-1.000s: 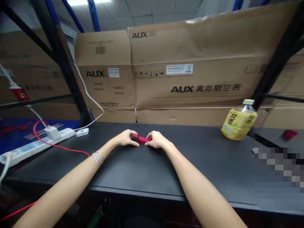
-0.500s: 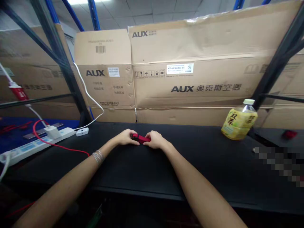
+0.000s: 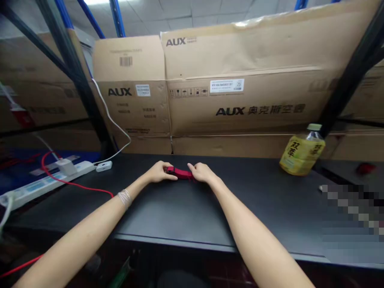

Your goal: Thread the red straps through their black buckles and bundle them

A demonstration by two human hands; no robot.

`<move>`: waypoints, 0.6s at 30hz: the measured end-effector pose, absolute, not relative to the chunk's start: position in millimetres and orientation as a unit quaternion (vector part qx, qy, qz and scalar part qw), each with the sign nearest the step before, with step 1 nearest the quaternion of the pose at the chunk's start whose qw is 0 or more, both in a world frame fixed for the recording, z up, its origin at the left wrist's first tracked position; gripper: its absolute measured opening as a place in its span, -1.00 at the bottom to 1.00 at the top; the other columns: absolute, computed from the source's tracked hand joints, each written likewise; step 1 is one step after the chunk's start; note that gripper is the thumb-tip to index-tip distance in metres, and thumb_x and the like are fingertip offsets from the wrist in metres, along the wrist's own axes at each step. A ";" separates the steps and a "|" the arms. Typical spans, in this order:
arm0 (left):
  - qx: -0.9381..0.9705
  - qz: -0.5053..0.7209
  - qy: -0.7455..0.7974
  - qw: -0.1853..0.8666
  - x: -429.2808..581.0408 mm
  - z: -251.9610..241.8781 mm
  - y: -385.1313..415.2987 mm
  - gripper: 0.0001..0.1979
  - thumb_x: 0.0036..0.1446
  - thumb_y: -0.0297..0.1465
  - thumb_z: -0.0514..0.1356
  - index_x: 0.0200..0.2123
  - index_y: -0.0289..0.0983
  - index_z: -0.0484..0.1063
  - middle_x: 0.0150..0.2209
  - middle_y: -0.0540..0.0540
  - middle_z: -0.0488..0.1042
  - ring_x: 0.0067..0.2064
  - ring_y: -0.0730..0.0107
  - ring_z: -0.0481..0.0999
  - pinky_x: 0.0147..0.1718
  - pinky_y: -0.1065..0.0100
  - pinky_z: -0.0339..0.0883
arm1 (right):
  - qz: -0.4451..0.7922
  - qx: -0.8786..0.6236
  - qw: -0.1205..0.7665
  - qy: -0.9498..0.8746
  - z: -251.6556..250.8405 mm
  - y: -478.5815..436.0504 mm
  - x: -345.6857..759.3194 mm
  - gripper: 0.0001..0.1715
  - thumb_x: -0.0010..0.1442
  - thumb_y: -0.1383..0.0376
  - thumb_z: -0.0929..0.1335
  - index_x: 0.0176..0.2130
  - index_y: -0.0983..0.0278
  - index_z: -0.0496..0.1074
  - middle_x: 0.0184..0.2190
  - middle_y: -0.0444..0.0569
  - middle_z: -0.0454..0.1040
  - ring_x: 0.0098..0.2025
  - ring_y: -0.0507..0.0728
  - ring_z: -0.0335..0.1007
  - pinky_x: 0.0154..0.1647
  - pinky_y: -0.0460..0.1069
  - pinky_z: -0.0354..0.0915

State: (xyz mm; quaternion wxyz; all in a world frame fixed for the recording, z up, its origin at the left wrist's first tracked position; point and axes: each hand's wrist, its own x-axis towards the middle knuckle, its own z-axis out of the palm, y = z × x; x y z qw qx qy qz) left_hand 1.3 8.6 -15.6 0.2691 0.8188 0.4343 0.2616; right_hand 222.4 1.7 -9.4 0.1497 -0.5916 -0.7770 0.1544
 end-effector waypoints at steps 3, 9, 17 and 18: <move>0.815 0.281 0.418 0.288 2.9 -14.2 7.1 -0.55 -0.28 -0.06 0.32 -0.49 -0.36 0.43 -0.64 0.09 0.18 -0.56 0.56 0.09 -0.59 0.46 -0.06 | 0.164 -0.588 0.147 -0.778 -10.7 0.0 217.8 -0.28 0.24 -0.08 0.03 -0.41 0.33 0.47 -0.41 0.10 0.50 -0.31 0.15 0.42 -0.35 -0.08 0.19; 0.812 0.300 0.403 0.299 6.3 -13.1 3.9 -0.54 -0.26 -0.08 0.32 -0.42 -0.37 0.45 -0.60 0.07 0.24 -0.55 0.54 0.13 -0.56 0.45 0.01 | 0.169 -0.590 0.155 -0.774 -10.6 -2.5 212.1 -0.25 0.21 -0.13 0.02 -0.45 0.32 0.47 -0.46 0.09 0.49 -0.36 0.15 0.42 -0.37 -0.06 0.20; 0.829 0.258 0.405 0.287 5.0 -13.4 6.3 -0.57 -0.24 -0.10 0.31 -0.43 -0.36 0.43 -0.59 0.08 0.22 -0.53 0.53 0.15 -0.55 0.46 0.01 | 0.196 -0.570 0.149 -0.784 -12.4 -1.7 213.4 -0.41 0.17 -0.09 0.18 -0.39 0.33 0.47 -0.44 0.03 0.51 -0.40 0.10 0.39 -0.44 -0.09 0.19; 0.829 0.253 0.414 0.279 4.4 -13.9 7.4 -0.57 -0.25 -0.10 0.32 -0.44 -0.36 0.43 -0.60 0.08 0.21 -0.54 0.53 0.14 -0.55 0.47 0.00 | 0.198 -0.567 0.149 -0.785 -10.0 -1.6 215.6 -0.45 0.15 -0.08 0.21 -0.36 0.32 0.47 -0.42 0.02 0.51 -0.39 0.09 0.40 -0.42 -0.10 0.19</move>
